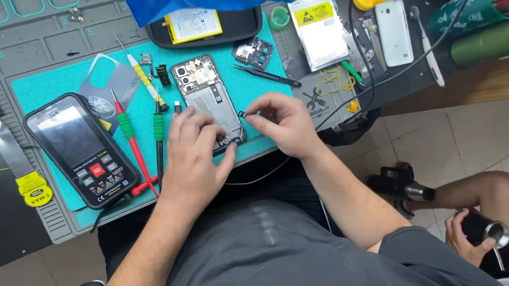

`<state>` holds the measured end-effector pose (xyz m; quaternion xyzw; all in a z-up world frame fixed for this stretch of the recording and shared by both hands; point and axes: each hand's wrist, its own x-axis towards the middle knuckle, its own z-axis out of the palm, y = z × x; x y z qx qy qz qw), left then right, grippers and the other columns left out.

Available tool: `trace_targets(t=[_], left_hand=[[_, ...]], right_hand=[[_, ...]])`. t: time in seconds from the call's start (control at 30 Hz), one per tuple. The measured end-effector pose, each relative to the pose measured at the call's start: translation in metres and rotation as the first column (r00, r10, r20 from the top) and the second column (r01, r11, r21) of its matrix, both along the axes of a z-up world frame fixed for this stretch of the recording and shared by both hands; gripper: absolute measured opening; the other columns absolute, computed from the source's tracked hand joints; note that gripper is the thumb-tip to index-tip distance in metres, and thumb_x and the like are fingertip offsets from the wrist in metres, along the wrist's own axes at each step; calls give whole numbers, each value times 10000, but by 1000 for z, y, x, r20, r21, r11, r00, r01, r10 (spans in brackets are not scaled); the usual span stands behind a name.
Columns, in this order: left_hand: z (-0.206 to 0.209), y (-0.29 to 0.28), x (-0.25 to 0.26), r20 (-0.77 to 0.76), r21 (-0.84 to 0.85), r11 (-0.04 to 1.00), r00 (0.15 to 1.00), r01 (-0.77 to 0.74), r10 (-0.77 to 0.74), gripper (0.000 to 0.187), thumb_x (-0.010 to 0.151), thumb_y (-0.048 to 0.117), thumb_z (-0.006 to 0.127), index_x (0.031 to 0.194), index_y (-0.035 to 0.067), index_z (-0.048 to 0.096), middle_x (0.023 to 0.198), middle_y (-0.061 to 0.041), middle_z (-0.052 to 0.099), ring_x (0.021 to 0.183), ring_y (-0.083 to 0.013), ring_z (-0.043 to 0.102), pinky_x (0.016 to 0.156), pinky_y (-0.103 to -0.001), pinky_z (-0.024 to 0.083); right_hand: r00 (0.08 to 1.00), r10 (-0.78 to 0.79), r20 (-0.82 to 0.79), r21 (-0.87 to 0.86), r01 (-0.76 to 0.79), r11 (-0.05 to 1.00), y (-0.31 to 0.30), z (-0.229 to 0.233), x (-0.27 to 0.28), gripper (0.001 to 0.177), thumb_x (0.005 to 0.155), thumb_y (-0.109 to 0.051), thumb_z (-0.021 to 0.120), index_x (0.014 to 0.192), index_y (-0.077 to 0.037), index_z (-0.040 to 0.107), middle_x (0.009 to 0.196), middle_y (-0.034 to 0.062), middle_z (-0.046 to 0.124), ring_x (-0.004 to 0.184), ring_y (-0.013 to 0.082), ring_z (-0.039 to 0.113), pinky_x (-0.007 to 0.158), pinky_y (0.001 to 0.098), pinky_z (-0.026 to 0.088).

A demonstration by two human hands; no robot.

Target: The person works on a disassembled smartphone placed on a green cutting mat. They use tweezers to carefully remove small internal components from the phone's chassis and place them on the mat. The person also uses a screwdriver to manipulate parts within the device.

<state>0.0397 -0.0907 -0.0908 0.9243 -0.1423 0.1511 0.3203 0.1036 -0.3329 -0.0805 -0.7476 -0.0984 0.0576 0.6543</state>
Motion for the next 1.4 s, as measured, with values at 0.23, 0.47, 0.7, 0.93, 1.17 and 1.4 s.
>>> trace_targets(t=[0.23, 0.47, 0.7, 0.93, 1.17, 1.4], left_hand=[[-5, 6, -5, 51, -22, 999, 998, 24, -23, 314, 963, 337, 937, 1158, 171, 754, 1321, -42, 652, 1524, -371, 567, 1399, -571, 358], [-8, 10, -7, 119, -88, 993, 991, 77, -66, 363, 941, 233, 939, 1267, 121, 823, 1301, -87, 697, 1465, -404, 616, 1364, -588, 391], [-7, 9, -5, 110, -108, 991, 992, 74, -62, 352, 925, 212, 951, 1233, 89, 833, 1276, -106, 705, 1453, -423, 617, 1357, -610, 395], [20, 12, -10, 80, -127, 981, 987, 148, -139, 315, 1017, 142, 873, 1308, 70, 777, 1291, -151, 671, 1422, -499, 602, 1303, -660, 421], [21, 10, -8, 89, -129, 984, 990, 123, -112, 210, 996, 142, 904, 1145, 78, 770, 1215, -129, 668, 1382, -489, 627, 1244, -606, 471], [22, 10, -7, 91, -114, 987, 990, 115, -105, 222, 972, 139, 918, 1062, 53, 735, 1184, -147, 644, 1370, -488, 619, 1222, -575, 493]], right_hand=[[978, -107, 181, -57, 119, 991, 14, 8, -8, 111, 1013, -71, 922, 1107, -116, 882, 928, 15, 811, 727, 75, 676, 623, 224, 577], [876, -126, 466, -285, 283, 916, 26, 14, -15, 147, 1019, -32, 803, 1057, -166, 849, 940, 7, 809, 829, 200, 726, 775, 337, 601], [848, -65, 526, -373, 298, 879, 30, 18, -13, 149, 1012, -31, 749, 1053, -168, 791, 965, 12, 716, 892, 243, 688, 878, 419, 584], [833, -2, 553, -466, 312, 828, 32, 24, -15, 108, 960, -52, 725, 993, -153, 747, 973, -9, 706, 907, 221, 662, 908, 411, 499], [832, 18, 555, -462, 289, 839, 31, 26, -14, 94, 963, -55, 729, 972, -148, 731, 947, -16, 702, 893, 219, 648, 888, 413, 491], [835, 29, 549, -462, 275, 843, 30, 25, -13, 84, 973, -60, 728, 968, -144, 732, 932, -9, 683, 881, 217, 633, 893, 414, 483]])
